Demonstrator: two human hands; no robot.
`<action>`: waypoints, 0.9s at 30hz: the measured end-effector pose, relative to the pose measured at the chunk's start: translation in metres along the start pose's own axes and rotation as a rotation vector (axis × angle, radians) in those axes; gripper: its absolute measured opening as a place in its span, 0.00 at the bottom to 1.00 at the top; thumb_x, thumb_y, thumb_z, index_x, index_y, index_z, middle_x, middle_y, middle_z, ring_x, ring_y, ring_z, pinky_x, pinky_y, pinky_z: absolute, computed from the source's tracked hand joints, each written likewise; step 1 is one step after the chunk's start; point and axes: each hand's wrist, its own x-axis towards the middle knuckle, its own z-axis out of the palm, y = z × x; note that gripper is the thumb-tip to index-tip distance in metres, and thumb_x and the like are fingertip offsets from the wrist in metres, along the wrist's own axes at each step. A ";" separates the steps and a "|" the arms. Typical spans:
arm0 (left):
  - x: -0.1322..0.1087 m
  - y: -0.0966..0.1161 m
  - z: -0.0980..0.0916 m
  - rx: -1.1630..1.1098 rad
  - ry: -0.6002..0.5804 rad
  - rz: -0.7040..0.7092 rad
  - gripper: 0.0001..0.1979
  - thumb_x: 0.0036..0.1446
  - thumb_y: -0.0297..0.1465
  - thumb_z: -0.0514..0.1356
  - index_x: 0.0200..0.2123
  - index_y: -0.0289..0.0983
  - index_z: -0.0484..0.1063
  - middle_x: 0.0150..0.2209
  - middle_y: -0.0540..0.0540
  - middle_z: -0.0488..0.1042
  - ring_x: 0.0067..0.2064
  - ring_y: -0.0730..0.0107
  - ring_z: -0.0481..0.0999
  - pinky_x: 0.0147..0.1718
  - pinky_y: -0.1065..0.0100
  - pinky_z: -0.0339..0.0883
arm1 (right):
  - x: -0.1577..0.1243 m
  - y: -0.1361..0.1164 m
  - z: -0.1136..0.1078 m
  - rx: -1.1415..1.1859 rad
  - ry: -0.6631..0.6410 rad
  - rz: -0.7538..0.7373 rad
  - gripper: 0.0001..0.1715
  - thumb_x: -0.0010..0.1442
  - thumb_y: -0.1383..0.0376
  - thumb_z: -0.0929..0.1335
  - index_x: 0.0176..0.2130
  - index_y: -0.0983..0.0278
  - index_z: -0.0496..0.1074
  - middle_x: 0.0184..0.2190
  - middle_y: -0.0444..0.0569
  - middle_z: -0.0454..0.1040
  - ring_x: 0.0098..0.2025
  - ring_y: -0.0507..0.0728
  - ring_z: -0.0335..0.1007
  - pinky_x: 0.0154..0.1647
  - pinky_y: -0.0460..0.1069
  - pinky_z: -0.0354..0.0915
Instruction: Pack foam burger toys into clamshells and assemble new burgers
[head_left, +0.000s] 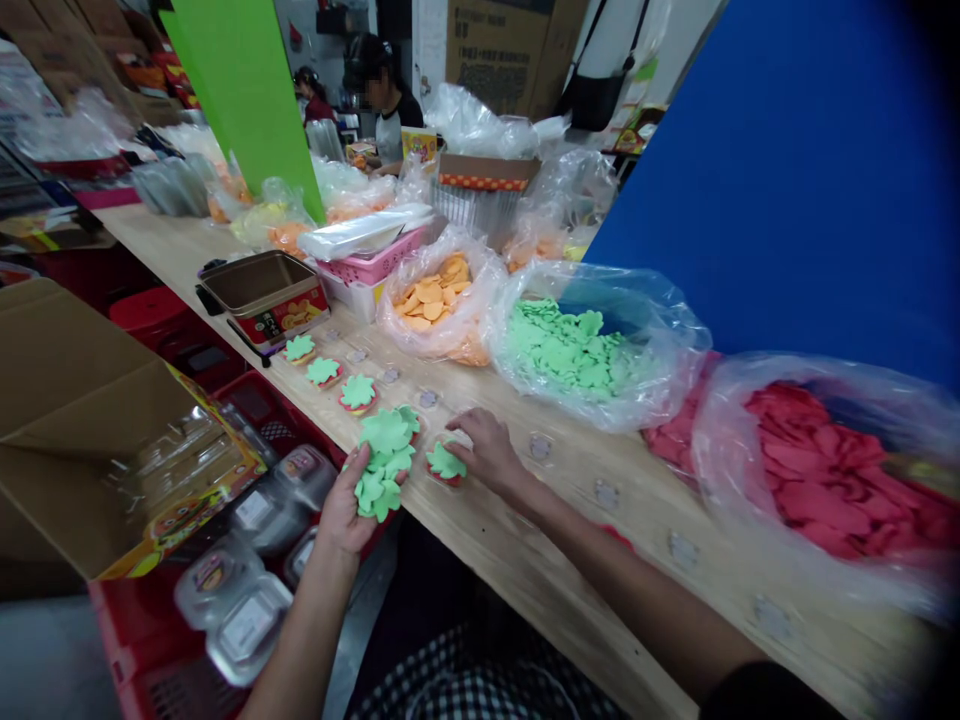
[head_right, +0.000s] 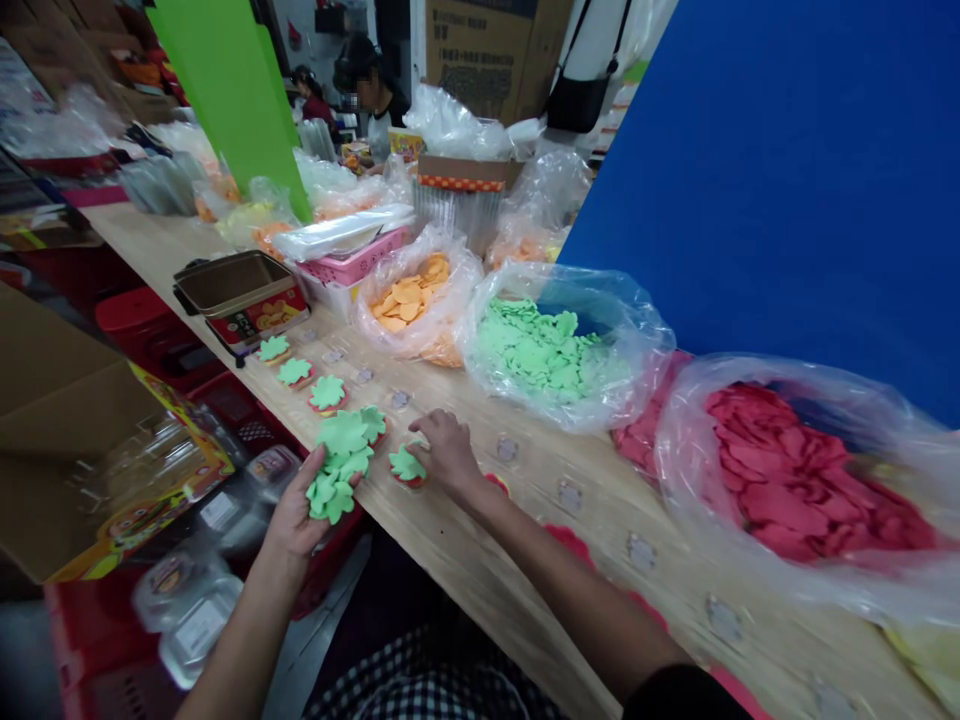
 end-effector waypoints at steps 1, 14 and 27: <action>0.000 0.000 0.000 -0.001 0.000 -0.012 0.18 0.53 0.27 0.57 0.49 0.33 0.64 0.36 0.40 0.76 0.32 0.62 0.77 0.31 0.63 0.74 | -0.003 -0.002 -0.002 -0.055 -0.003 -0.034 0.09 0.50 0.63 0.69 0.35 0.62 0.69 0.36 0.49 0.69 0.43 0.58 0.61 0.39 0.52 0.54; -0.005 -0.010 0.005 0.005 -0.002 -0.065 0.16 0.52 0.26 0.58 0.46 0.34 0.66 0.35 0.43 0.76 0.30 0.63 0.77 0.27 0.64 0.75 | -0.022 -0.015 0.005 -0.106 -0.208 -0.102 0.03 0.54 0.66 0.67 0.28 0.62 0.69 0.31 0.44 0.70 0.37 0.54 0.64 0.35 0.49 0.49; -0.014 -0.068 0.047 0.147 -0.233 -0.276 0.14 0.51 0.27 0.59 0.43 0.34 0.67 0.38 0.42 0.75 0.35 0.62 0.76 0.30 0.63 0.74 | -0.038 0.003 -0.048 0.412 0.195 0.040 0.08 0.52 0.60 0.67 0.30 0.62 0.69 0.30 0.45 0.67 0.35 0.53 0.62 0.36 0.48 0.59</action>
